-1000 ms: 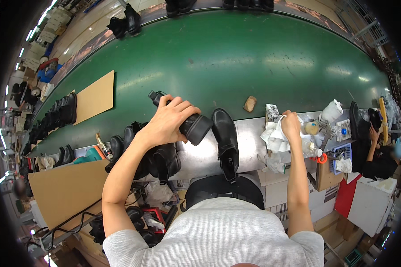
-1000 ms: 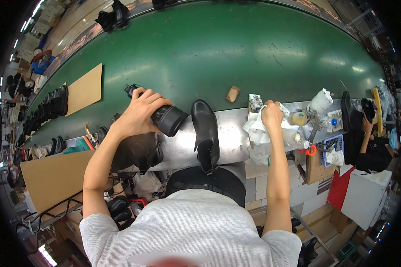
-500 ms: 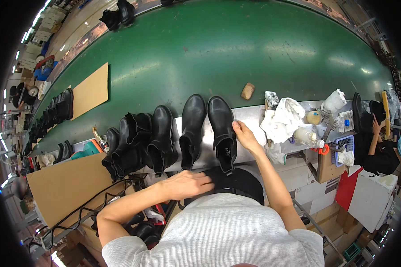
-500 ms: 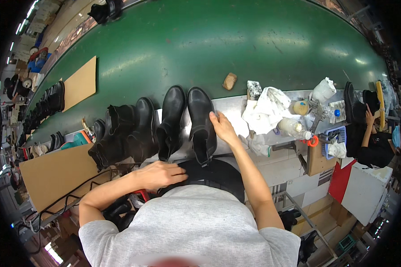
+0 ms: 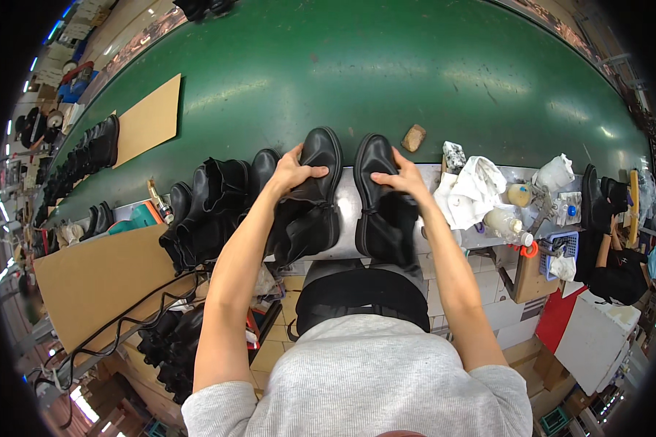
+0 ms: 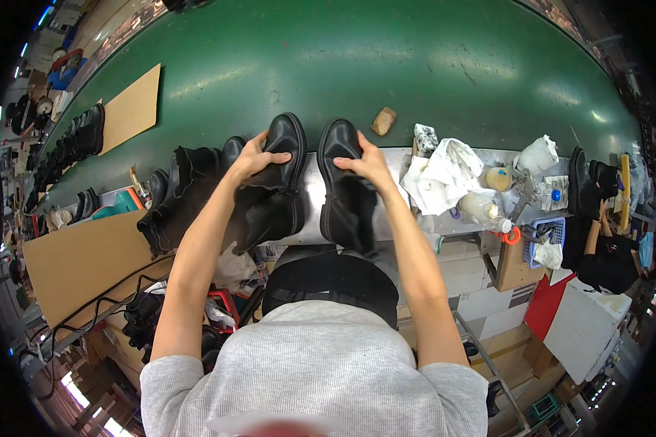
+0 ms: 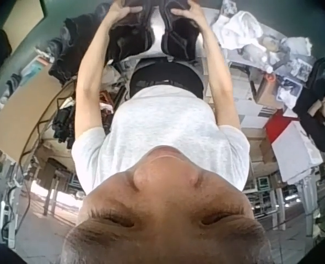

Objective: Cleaning and inspecting black leather boots on a factory production line.

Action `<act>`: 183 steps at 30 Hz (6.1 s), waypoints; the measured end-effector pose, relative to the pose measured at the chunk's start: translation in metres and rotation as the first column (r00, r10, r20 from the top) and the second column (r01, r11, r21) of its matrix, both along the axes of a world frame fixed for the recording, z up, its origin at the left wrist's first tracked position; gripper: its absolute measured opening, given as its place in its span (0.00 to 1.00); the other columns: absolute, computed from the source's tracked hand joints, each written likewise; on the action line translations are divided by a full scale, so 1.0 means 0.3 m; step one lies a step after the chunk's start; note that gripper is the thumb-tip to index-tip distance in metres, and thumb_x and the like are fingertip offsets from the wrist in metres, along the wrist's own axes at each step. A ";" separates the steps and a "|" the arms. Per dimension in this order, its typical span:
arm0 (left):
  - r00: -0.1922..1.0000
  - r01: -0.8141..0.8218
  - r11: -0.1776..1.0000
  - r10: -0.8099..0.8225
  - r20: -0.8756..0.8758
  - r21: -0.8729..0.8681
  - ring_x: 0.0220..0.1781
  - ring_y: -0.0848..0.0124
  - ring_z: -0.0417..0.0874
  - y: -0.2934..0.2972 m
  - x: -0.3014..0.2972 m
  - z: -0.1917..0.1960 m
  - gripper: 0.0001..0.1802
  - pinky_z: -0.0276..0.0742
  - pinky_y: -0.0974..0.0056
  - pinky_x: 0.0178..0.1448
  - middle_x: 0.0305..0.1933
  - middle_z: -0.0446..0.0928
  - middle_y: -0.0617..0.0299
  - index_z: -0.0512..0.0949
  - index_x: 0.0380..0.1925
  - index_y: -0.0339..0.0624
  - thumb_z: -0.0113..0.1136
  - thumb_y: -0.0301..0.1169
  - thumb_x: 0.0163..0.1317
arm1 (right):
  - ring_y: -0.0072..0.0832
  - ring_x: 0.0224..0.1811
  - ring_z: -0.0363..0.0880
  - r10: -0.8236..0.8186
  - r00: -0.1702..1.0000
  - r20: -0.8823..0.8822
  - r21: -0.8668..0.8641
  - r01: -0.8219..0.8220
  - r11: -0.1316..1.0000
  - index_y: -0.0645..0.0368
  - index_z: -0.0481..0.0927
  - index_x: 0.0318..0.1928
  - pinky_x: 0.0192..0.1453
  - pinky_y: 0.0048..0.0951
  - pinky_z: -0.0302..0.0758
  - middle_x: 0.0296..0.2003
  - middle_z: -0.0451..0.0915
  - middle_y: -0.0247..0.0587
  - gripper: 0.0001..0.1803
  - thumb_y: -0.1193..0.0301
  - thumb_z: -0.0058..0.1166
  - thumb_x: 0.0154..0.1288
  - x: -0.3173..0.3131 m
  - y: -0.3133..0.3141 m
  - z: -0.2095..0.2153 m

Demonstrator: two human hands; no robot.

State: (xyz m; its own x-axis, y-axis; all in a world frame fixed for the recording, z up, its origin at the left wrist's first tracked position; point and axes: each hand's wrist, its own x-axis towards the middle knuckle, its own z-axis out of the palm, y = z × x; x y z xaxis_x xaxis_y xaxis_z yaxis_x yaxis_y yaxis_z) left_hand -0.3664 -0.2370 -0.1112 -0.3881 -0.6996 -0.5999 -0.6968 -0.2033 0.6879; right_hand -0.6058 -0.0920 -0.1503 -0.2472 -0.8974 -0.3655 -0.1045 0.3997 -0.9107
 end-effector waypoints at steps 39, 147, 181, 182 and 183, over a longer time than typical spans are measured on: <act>0.728 -0.101 0.816 0.450 -0.517 0.569 0.43 0.60 0.83 0.012 -0.053 0.370 0.37 0.80 0.62 0.47 0.45 0.78 0.46 0.59 0.60 0.26 0.65 0.34 0.56 | 0.27 0.46 0.80 -0.314 0.625 0.714 0.296 0.137 0.945 0.65 0.70 0.58 0.51 0.31 0.76 0.46 0.80 0.43 0.24 0.65 0.51 0.66 -0.194 -0.033 0.356; 0.997 -0.038 0.891 0.067 0.048 -0.452 0.31 0.50 0.83 0.079 -1.058 0.588 0.31 0.77 0.54 0.35 0.31 0.79 0.41 0.76 0.29 0.24 0.58 0.51 0.60 | 0.28 0.33 0.79 -0.345 0.885 -0.314 -0.478 0.166 0.862 0.73 0.74 0.52 0.39 0.28 0.74 0.35 0.81 0.52 0.26 0.69 0.63 0.57 -0.448 0.538 0.737; 0.033 -0.085 0.958 0.278 -0.960 0.274 0.42 0.53 0.81 -0.010 -0.746 0.378 0.25 0.77 0.55 0.54 0.40 0.80 0.45 0.76 0.37 0.25 0.47 0.30 0.38 | 0.16 0.22 0.62 -0.316 0.949 0.003 -0.287 0.304 0.909 0.65 0.79 0.32 0.26 0.23 0.63 0.17 0.67 0.28 0.12 0.67 0.61 0.60 -0.368 0.498 0.739; 0.019 -0.082 0.954 0.289 -0.957 0.287 0.42 0.53 0.81 -0.003 -0.744 0.384 0.25 0.77 0.55 0.54 0.40 0.80 0.44 0.76 0.37 0.25 0.47 0.30 0.37 | 0.16 0.26 0.73 -0.295 0.955 0.041 -0.281 0.294 0.914 0.67 0.79 0.30 0.32 0.22 0.70 0.22 0.78 0.34 0.12 0.68 0.60 0.60 -0.367 0.509 0.738; 0.021 -0.083 0.952 0.297 -0.955 0.294 0.42 0.53 0.81 0.005 -0.734 0.390 0.25 0.77 0.55 0.54 0.40 0.80 0.44 0.76 0.37 0.25 0.47 0.30 0.37 | 0.16 0.26 0.73 -0.295 0.955 0.042 -0.273 0.295 0.916 0.67 0.79 0.30 0.32 0.22 0.70 0.22 0.78 0.34 0.12 0.68 0.60 0.60 -0.361 0.514 0.744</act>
